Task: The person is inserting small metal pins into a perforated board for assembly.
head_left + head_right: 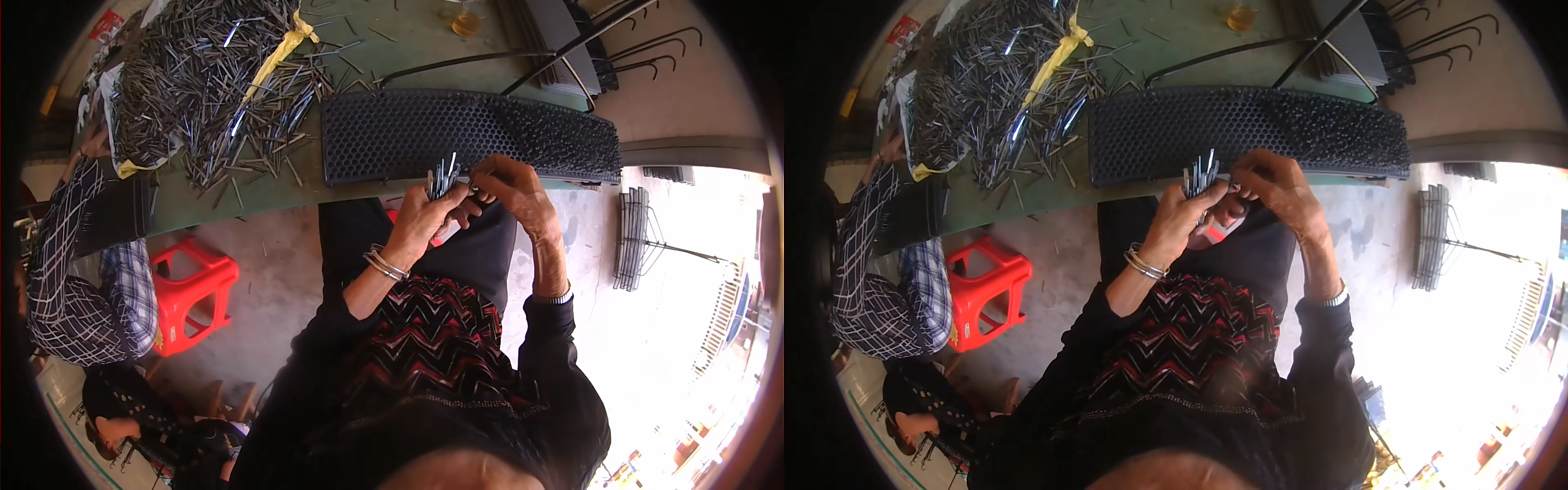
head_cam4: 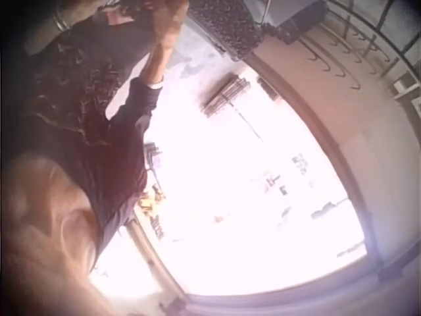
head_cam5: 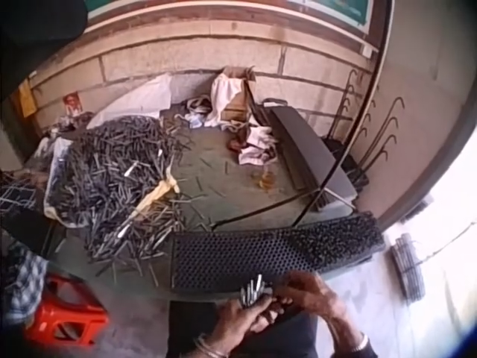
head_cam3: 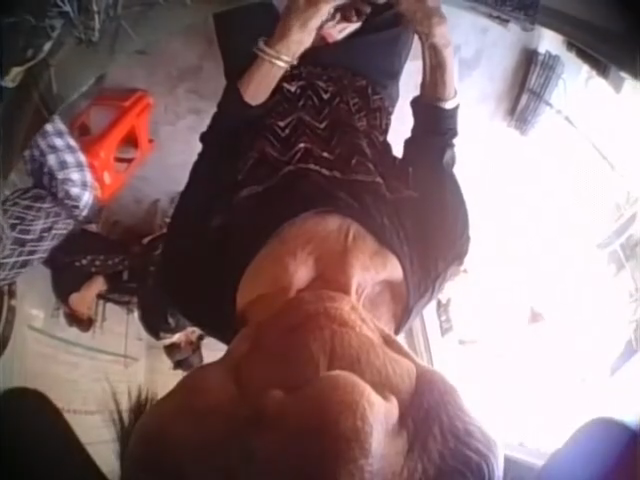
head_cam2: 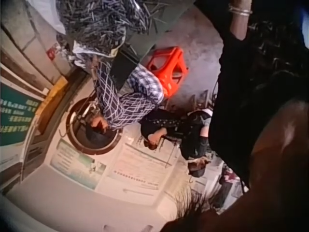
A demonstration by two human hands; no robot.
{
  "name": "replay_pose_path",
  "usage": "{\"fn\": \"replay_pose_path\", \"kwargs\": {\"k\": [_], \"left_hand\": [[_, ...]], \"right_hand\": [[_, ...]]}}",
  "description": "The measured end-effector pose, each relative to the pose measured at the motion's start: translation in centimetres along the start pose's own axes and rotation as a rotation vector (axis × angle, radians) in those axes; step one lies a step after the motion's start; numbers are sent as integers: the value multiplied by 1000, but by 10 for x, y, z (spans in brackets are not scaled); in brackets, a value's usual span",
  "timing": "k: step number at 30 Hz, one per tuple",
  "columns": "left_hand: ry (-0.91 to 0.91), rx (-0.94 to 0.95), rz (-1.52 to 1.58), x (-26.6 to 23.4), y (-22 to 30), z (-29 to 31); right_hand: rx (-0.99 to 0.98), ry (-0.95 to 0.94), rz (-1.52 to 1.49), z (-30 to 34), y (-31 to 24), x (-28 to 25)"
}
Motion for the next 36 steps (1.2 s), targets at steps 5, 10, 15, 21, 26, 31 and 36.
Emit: {"fn": "replay_pose_path", "kwargs": {"k": [5, 10, 15, 21, 26, 31, 36], "left_hand": [[70, 34, -61, 0, -4, -2], [130, 128, -15, 4, 1, -3], [132, -27, 105, -5, -4, -5], [49, -154, 327, 1, -24, -13], [59, -187, 449, -2, -43, -15], [67, -222, 456, -2, -40, -8], [93, -254, 420, 1, -34, 2]], "right_hand": [[45, 19, 26, -1, 3, 0], [36, 29, 30, 2, -4, -2], [-127, 222, 12, -1, -15, -14], [-447, 841, 415, -21, -24, -38], [-541, 928, 638, -41, -12, -38], [-550, 909, 638, -40, -10, -37], [-562, 843, 729, -41, -17, -36]]}}
Point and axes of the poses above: each hand's wrist, its own z-axis away from the middle knuckle, its own x-axis out of the palm, y = z × x, the point moved 5 cm from there along -z, towards the middle knuckle, and after that the axes turned 1 degree about x, right-handed, at the moved point
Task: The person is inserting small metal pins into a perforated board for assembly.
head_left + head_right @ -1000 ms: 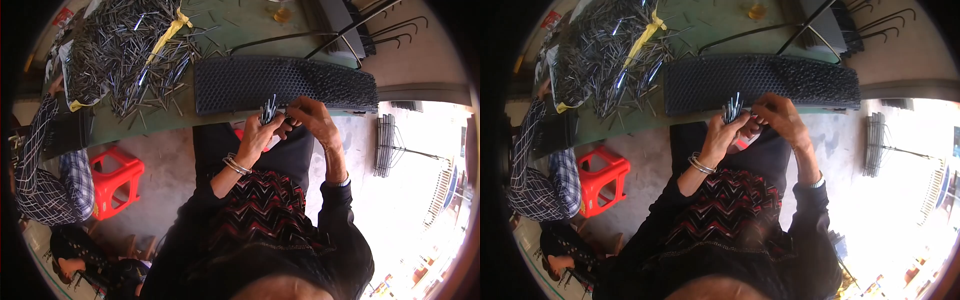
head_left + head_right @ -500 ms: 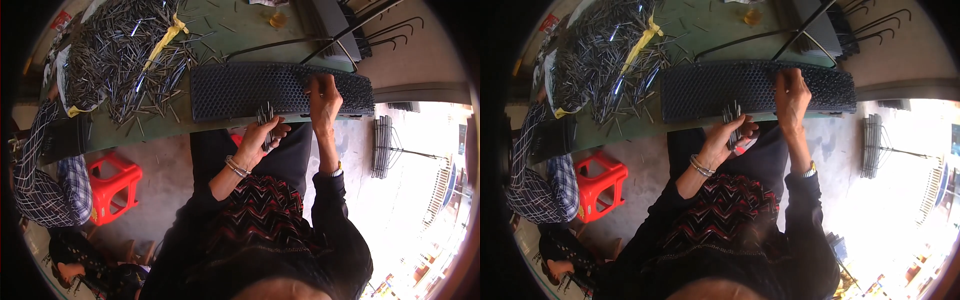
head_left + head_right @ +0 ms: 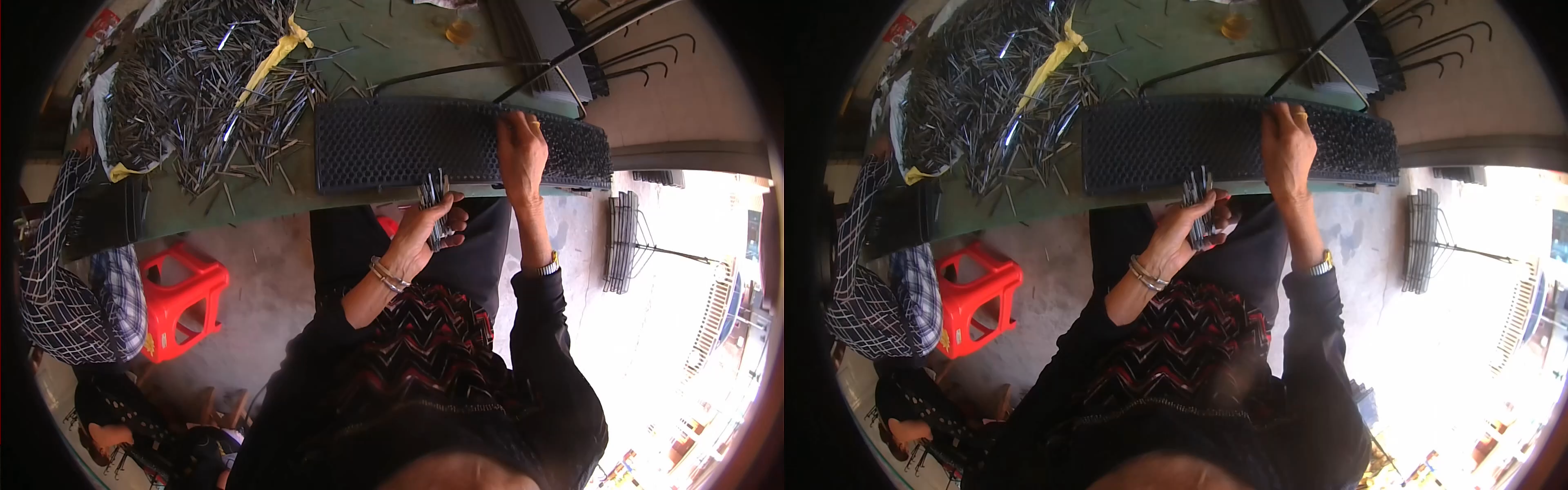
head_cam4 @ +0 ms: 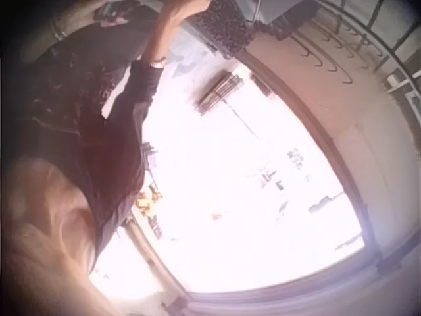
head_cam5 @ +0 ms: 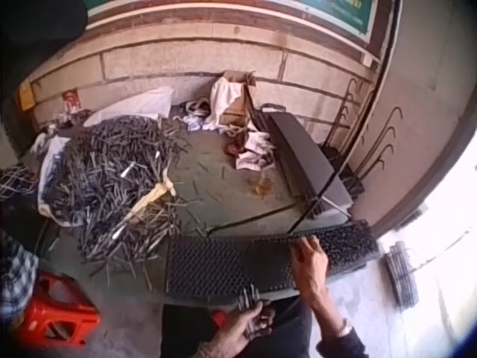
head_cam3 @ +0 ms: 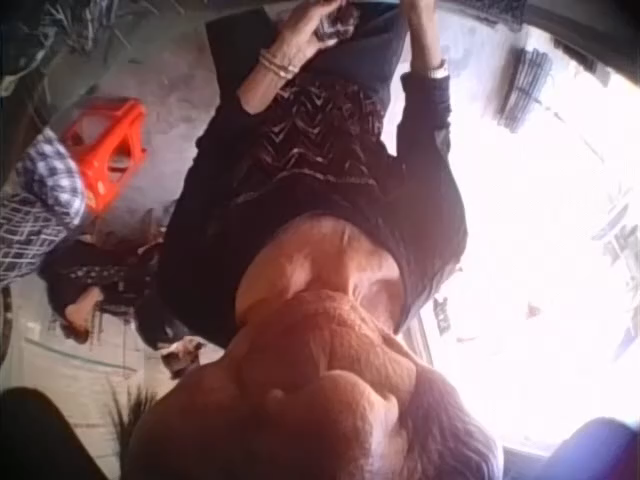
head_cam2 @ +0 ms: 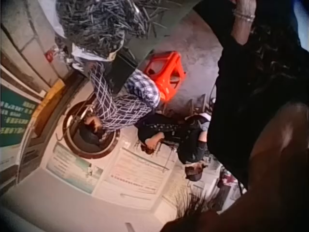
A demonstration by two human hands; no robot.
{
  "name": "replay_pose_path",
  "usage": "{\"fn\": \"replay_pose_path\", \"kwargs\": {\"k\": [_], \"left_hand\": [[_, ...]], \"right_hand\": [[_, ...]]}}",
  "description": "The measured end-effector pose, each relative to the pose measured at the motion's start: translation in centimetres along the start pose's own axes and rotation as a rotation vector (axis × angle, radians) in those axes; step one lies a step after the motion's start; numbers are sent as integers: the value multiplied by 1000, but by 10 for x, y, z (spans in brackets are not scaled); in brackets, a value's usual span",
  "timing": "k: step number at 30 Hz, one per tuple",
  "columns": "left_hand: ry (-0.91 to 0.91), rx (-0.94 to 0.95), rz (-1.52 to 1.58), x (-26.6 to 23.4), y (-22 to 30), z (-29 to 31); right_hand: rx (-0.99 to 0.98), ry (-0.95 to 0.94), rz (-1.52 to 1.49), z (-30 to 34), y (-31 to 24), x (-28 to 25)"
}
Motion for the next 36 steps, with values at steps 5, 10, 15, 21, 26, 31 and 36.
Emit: {"fn": "replay_pose_path", "kwargs": {"k": [5, 10, 15, 21, 26, 31, 36], "left_hand": [[-114, 50, -21, 5, -4, 3], [-70, 133, -55, 13, 0, 11], [-91, 159, -95, 12, 6, 13], [-101, 191, -116, 14, 10, 16], [-88, 201, -119, 13, 8, 15], [-40, 209, -208, 14, 8, 16], [-31, 253, -298, 20, 14, 19]], "right_hand": [[19, -110, 90, -10, 0, 5], [45, -166, 184, -10, 2, 9], [29, -34, 231, 6, 7, 10], [-100, -50, 407, 16, -16, -3], [183, -714, -458, 44, -24, -14], [380, -803, -646, 50, -35, -18], [399, -913, -636, 47, -32, -20]]}}
Point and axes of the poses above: each hand's wrist, its own z-axis away from the middle knuckle, its own x-axis out of the palm, y = z × x, the point moved 5 cm from there along -z, towards the middle knuckle, and after that the axes turned 1 degree about x, right-handed, at the moved point
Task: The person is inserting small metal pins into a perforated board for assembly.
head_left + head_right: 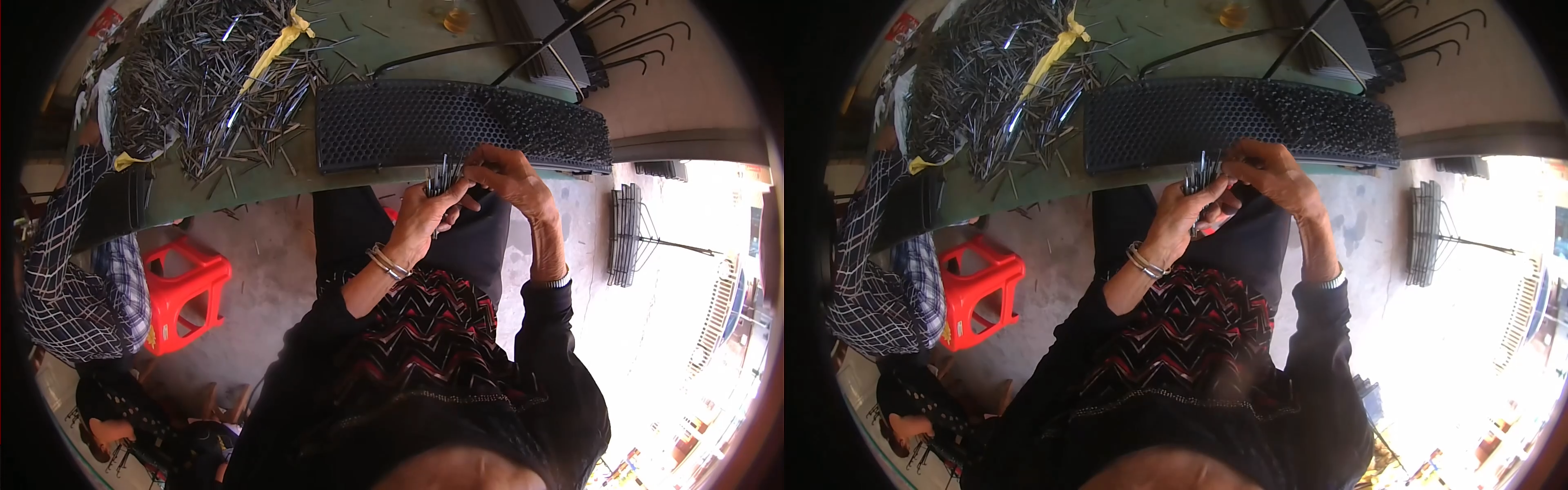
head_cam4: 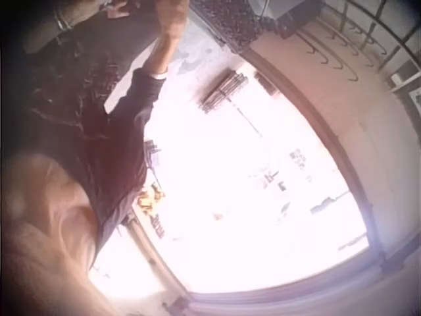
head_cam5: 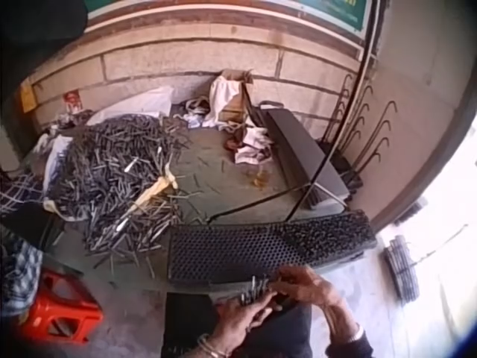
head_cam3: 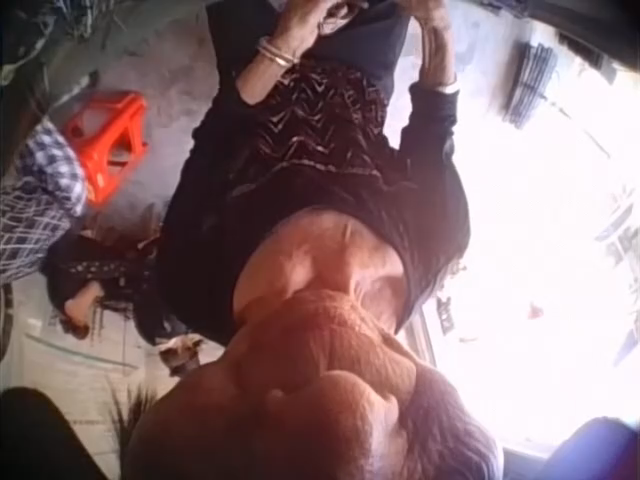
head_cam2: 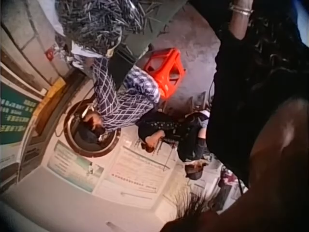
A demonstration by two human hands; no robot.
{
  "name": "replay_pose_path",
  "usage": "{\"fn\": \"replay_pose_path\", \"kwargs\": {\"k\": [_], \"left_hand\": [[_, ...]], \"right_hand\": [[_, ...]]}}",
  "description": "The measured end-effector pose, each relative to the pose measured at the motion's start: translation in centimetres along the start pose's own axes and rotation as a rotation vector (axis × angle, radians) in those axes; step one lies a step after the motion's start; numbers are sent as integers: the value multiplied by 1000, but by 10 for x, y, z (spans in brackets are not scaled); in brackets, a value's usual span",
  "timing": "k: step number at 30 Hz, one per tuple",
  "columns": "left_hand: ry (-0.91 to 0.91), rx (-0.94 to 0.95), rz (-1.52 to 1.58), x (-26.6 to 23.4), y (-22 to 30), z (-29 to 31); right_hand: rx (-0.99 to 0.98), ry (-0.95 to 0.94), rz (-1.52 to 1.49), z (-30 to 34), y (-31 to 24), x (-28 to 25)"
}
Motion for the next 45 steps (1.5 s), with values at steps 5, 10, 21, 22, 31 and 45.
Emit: {"fn": "replay_pose_path", "kwargs": {"k": [5, 10, 21, 22, 31, 45], "left_hand": [[-35, -31, -9, 1, -2, -3], [4, -32, 55, -9, -12, -17], [30, -133, 237, -1, -26, -32], [16, -135, 242, -2, -28, -33], [4, -252, 126, 4, -20, -20], [-74, -200, 193, 2, -26, -16]], "right_hand": [[12, -18, 28, -1, 4, -2], [-27, 181, -106, 3, 11, -13], [-269, 939, 242, -16, 22, -49], [-269, 936, 241, -18, 21, -48], [-370, 948, 607, -24, 9, -44], [-384, 682, 602, -43, 6, -57]]}}
Point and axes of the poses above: each hand's wrist, its own z-axis away from the middle knuckle, its own x-axis out of the palm, y = z × x, the point moved 5 cm from there along -z, towards the middle knuckle, and after that the axes turned 1 degree about x, right-handed, at the moved point
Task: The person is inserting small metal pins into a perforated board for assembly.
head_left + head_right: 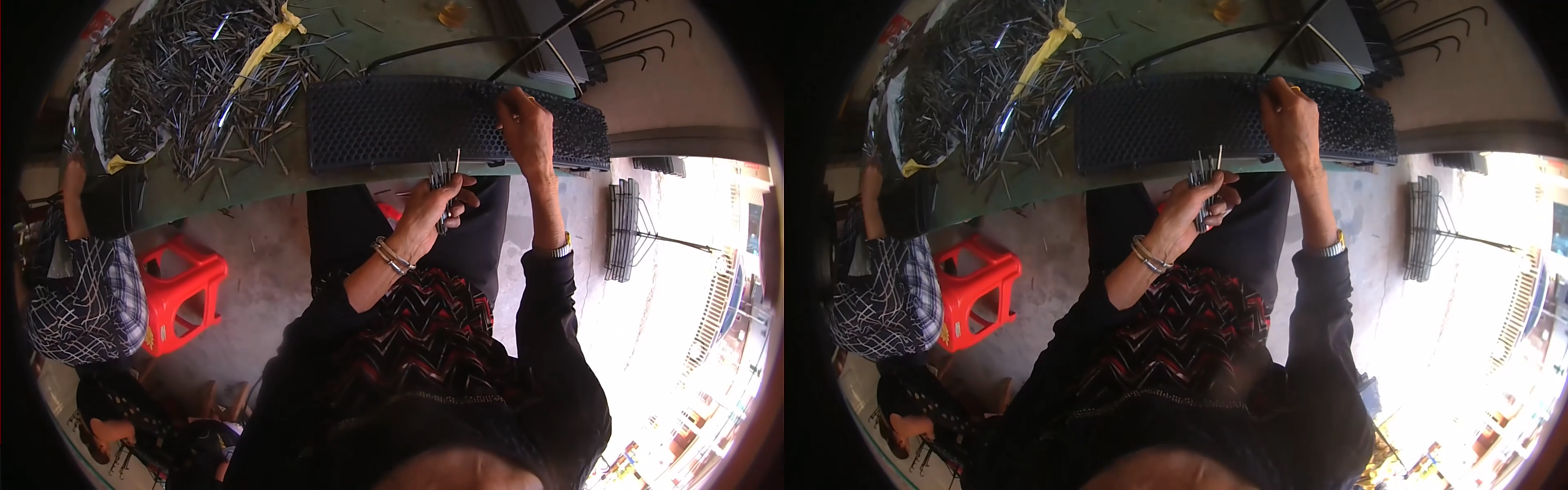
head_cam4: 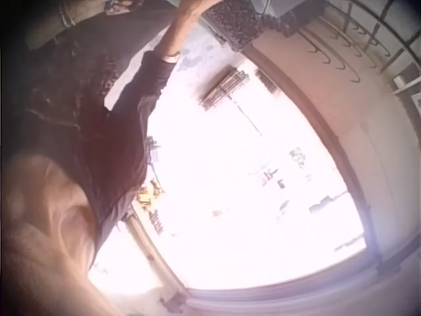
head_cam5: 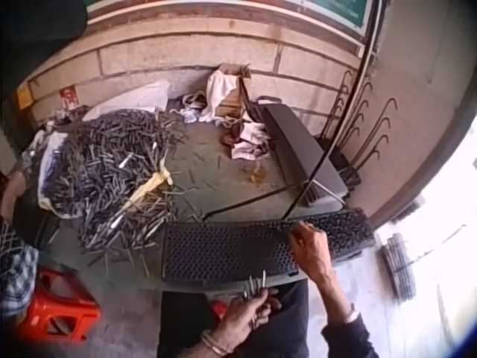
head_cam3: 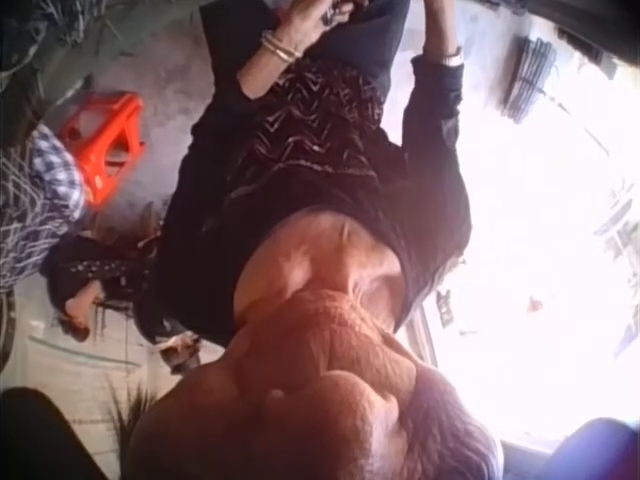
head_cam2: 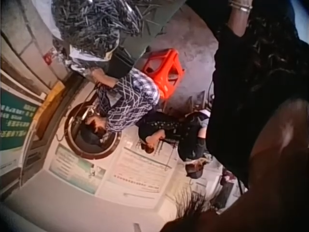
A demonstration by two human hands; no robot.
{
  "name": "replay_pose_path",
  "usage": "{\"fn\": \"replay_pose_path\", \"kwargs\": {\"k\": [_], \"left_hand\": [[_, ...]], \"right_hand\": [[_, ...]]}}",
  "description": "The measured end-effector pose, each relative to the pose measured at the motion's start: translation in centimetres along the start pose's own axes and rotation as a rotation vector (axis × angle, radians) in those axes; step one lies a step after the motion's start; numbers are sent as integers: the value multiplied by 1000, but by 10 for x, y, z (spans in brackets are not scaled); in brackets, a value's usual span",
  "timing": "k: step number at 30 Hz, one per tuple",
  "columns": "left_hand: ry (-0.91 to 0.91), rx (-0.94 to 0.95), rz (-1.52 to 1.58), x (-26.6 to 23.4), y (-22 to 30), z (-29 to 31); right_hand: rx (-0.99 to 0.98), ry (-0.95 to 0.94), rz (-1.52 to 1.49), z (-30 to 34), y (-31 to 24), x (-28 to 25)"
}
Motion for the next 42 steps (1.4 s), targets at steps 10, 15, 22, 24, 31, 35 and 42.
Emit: {"fn": "replay_pose_path", "kwargs": {"k": [10, 15, 22, 24, 31, 35, 42], "left_hand": [[-3, -21, 11, 9, -1, 8], [7, -25, -26, 9, -1, 11], [2, -22, -9, 6, -1, 13], [4, -5, 7, 4, -1, 13], [8, -2, 14, 2, 2, 14], [-4, 6, 15, -1, 1, 12], [39, -12, 17, -2, -4, 13]], "right_hand": [[18, -154, -86, -7, 4, -1], [28, -42, -14, -4, 7, -2], [69, -60, 35, -8, 8, 1], [83, -59, 77, -6, 7, 1], [69, -8, 91, -2, 6, 1], [187, -10, 14, -4, 3, -5], [198, -12, -96, 2, 2, -3]]}}
Point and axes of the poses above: each hand's wrist, its own z-axis away from the middle knuckle, its own x-axis out of the palm, y = z × x, the point moved 5 cm from there along -z, towards the middle knuckle, and after that the axes turned 1 degree about x, right-handed, at the moved point
